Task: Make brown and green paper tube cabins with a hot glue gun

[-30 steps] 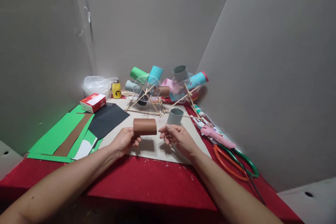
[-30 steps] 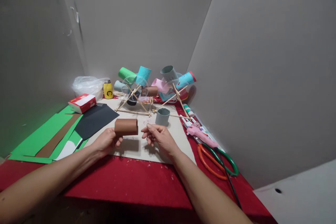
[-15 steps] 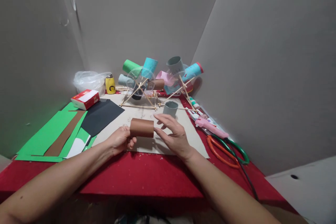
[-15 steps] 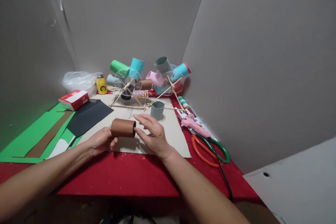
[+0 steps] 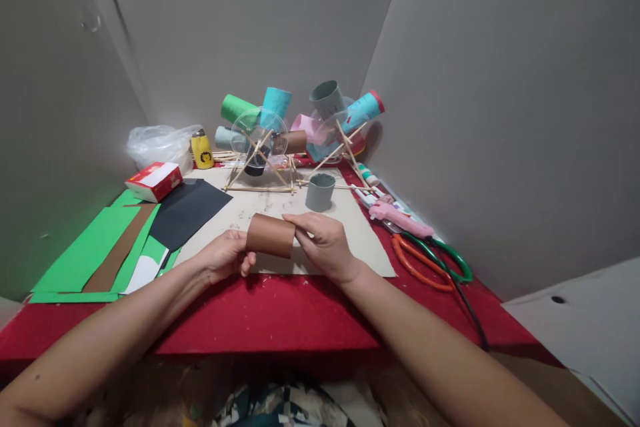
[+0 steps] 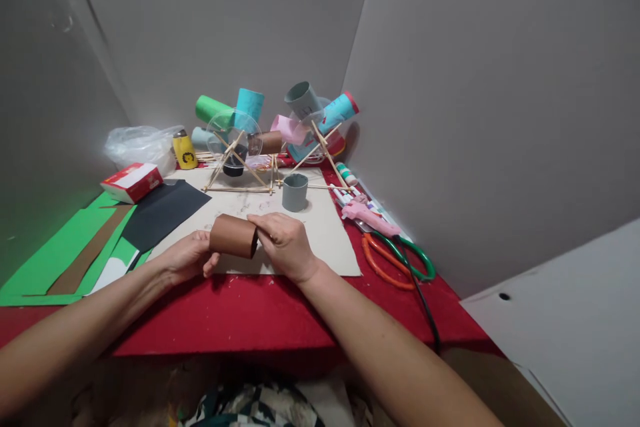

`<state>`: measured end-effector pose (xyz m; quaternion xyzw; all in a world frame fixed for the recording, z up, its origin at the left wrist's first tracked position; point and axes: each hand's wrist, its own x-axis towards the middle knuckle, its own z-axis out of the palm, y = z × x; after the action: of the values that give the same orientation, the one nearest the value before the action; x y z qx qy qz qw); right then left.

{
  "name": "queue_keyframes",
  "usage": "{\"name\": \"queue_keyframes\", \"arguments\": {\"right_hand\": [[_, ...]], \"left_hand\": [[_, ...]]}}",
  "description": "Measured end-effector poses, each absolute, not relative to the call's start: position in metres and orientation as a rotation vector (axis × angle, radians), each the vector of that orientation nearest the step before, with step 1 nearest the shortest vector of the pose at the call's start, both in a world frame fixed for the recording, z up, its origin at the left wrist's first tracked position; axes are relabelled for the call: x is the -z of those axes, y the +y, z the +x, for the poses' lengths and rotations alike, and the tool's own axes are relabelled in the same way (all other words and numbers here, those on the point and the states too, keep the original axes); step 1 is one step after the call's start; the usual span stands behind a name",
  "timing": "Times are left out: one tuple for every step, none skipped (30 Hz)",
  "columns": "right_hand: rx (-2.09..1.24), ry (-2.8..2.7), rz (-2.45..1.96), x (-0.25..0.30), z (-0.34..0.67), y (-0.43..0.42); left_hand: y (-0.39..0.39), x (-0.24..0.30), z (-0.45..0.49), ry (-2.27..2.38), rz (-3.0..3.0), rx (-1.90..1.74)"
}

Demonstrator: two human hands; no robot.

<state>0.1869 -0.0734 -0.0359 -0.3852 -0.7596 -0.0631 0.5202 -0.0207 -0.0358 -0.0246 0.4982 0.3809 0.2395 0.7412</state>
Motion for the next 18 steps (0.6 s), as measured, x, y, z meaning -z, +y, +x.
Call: {"name": "queue_keyframes", "arguments": {"right_hand": [[0.115,-1.790,-0.934,0.035,0.185,-0.074],[0.068,-1.749,-0.947,0.034,0.183,-0.074],[0.003,-1.695,-0.963,0.032,0.181,-0.075],[-0.074,-1.633,-0.982,0.030,0.179,-0.076],[-0.150,-1.575,-1.001,0.028,0.177,-0.078],[-0.216,-1.531,-1.019,0.027,0.175,-0.080],[-0.269,-1.509,-1.037,0.025,0.174,-0.082],[-0.319,-1.505,-1.055,0.024,0.172,-0.084],[-0.365,-1.512,-1.073,0.023,0.171,-0.086],[-0.404,-1.531,-1.091,0.022,0.170,-0.087],[-0.433,-1.559,-1.109,0.022,0.169,-0.089],[-0.450,-1.589,-1.125,0.021,0.169,-0.090],[-0.453,-1.620,-1.143,0.021,0.168,-0.091],[-0.449,-1.646,-1.162,0.022,0.168,-0.091],[-0.444,-1.664,-1.180,0.022,0.168,-0.091],[-0.446,-1.674,-1.195,0.022,0.168,-0.091],[-0.455,-1.677,-1.205,0.022,0.168,-0.091],[-0.467,-1.676,-1.213,0.023,0.168,-0.090]], "left_hand": [[-0.035,0.024,-0.021,0.841,1.088,-0.534],[-0.033,0.022,-0.022,0.846,1.083,-0.549],[-0.032,0.021,-0.023,0.849,1.079,-0.571],[-0.030,0.020,-0.024,0.851,1.076,-0.598],[-0.029,0.019,-0.024,0.852,1.074,-0.627],[-0.028,0.018,-0.025,0.851,1.075,-0.657],[-0.028,0.017,-0.025,0.849,1.077,-0.683],[-0.027,0.016,-0.025,0.848,1.082,-0.703],[-0.027,0.016,-0.025,0.848,1.088,-0.717],[-0.028,0.017,-0.024,0.848,1.098,-0.727],[-0.028,0.017,-0.024,0.848,1.111,-0.733],[-0.029,0.018,-0.023,0.847,1.128,-0.737],[-0.029,0.019,-0.023,0.845,1.147,-0.739],[-0.030,0.020,-0.022,0.842,1.169,-0.739],[-0.030,0.021,-0.022,0.837,1.193,-0.740],[-0.031,0.021,-0.022,0.832,1.218,-0.742],[-0.031,0.021,-0.022,0.826,1.243,-0.745],[-0.032,0.021,-0.022,0.820,1.269,-0.748]]}}
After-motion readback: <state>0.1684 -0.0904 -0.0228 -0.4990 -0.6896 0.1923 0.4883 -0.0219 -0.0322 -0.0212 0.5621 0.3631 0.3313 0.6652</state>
